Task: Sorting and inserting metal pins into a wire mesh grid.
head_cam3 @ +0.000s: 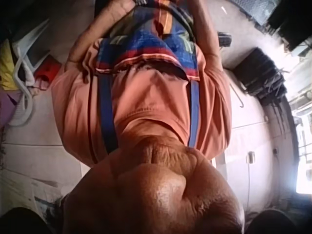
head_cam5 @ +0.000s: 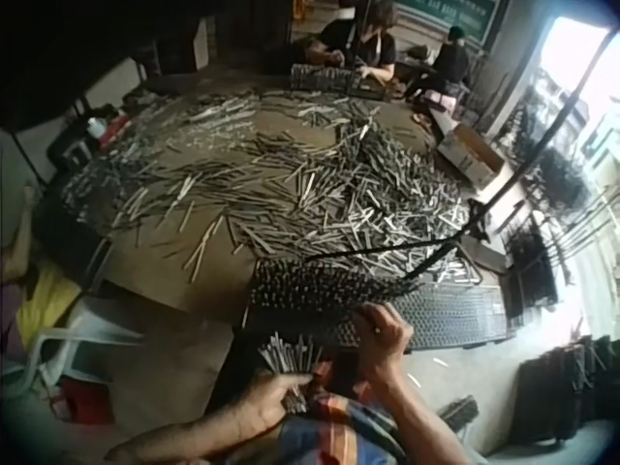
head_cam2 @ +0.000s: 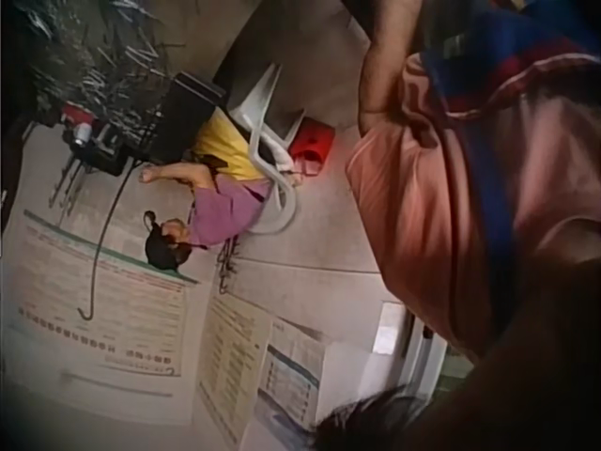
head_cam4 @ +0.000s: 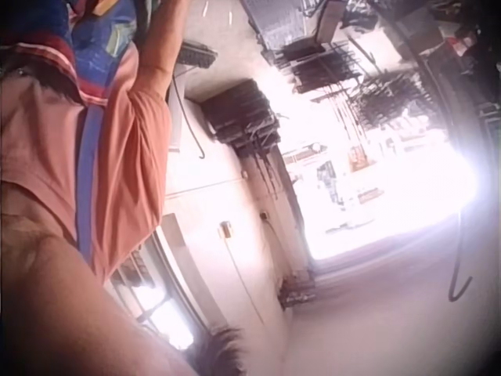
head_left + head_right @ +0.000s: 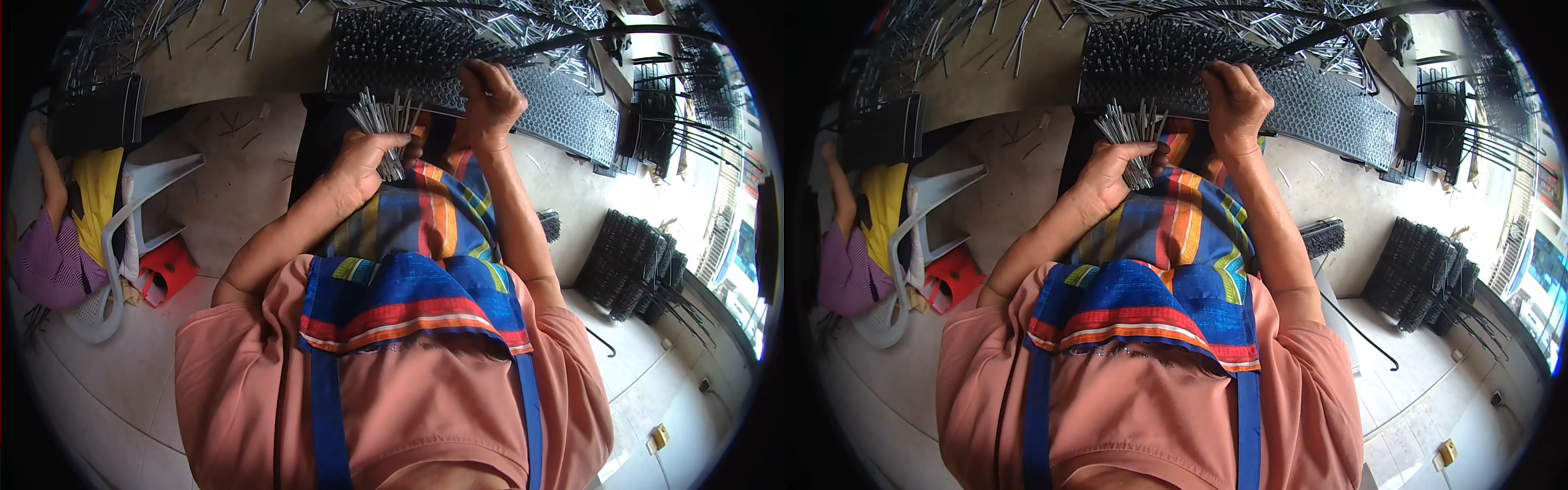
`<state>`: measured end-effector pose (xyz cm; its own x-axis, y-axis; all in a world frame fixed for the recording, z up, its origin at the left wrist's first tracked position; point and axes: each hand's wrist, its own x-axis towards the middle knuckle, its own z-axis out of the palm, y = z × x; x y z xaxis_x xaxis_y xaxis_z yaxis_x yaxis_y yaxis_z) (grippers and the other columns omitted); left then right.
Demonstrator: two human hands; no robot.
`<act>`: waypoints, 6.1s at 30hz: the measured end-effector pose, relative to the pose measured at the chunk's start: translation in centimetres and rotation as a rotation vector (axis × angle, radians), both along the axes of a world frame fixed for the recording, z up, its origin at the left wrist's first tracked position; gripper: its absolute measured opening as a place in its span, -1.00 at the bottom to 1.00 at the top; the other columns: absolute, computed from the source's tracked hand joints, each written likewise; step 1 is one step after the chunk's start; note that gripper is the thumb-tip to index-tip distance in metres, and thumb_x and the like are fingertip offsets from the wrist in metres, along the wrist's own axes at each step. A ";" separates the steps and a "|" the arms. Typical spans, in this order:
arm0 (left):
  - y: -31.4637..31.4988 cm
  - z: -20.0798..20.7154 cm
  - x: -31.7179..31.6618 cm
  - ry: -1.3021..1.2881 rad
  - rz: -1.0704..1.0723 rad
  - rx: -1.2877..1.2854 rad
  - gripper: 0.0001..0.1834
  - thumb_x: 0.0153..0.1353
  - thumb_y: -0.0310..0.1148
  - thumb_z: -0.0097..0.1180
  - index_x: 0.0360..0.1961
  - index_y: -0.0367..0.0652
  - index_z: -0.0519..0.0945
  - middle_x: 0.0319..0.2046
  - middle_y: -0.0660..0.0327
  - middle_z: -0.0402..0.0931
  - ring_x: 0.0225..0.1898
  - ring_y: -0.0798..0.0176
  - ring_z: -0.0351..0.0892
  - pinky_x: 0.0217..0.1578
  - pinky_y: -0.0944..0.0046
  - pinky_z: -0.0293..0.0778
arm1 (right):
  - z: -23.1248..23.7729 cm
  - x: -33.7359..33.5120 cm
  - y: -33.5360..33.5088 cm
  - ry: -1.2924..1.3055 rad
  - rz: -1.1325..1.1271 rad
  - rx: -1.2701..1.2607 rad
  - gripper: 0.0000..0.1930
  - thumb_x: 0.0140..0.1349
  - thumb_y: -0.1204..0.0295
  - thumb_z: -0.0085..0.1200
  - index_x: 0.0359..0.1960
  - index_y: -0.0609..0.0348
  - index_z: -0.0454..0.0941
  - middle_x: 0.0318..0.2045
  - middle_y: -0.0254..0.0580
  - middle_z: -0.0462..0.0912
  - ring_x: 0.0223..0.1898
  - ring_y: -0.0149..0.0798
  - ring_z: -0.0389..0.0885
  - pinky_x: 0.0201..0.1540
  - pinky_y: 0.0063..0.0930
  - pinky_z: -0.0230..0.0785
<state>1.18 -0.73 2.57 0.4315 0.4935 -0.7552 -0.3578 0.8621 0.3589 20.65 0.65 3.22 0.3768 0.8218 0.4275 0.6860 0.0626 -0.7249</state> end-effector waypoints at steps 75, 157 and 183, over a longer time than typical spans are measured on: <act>-2.0 -1.1 -5.9 0.090 0.054 0.056 -0.80 0.13 -0.61 0.14 -0.19 -0.36 0.56 -0.36 -0.03 0.64 -0.41 0.09 0.69 -0.45 0.18 0.62 | -0.9 -8.1 4.7 0.463 0.347 0.003 -0.89 0.04 0.67 0.25 -0.37 0.28 0.66 -0.48 -0.45 0.62 -0.40 -0.60 0.51 -0.30 -0.70 0.38; -0.7 -0.5 -3.4 0.108 0.161 0.152 -0.85 0.11 -0.67 0.11 -0.26 -0.39 0.59 -0.41 0.04 0.64 -0.45 0.16 0.67 -0.41 0.21 0.62 | 0.7 -8.1 3.2 -0.080 0.198 -0.006 -0.92 0.01 0.50 0.32 -0.43 0.17 0.68 -0.56 -0.20 0.60 -0.54 -0.28 0.61 -0.47 -0.50 0.40; 0.1 -0.2 -2.0 -0.099 0.267 0.146 -0.81 0.18 -0.58 0.13 -0.15 -0.26 0.59 -0.32 0.09 0.64 -0.36 0.17 0.68 -0.34 0.20 0.66 | 1.0 -5.4 0.6 0.874 0.214 -0.605 -0.88 0.10 0.48 0.26 -0.52 0.22 0.59 -0.64 -0.49 0.50 -0.63 -0.60 0.31 -0.58 -0.67 0.14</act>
<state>-0.85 -0.66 2.37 0.3403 0.6992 -0.6288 -0.6038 0.6751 0.4239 15.26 1.23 4.20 0.1780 0.8910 -0.4176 -0.0658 -0.4127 -0.9085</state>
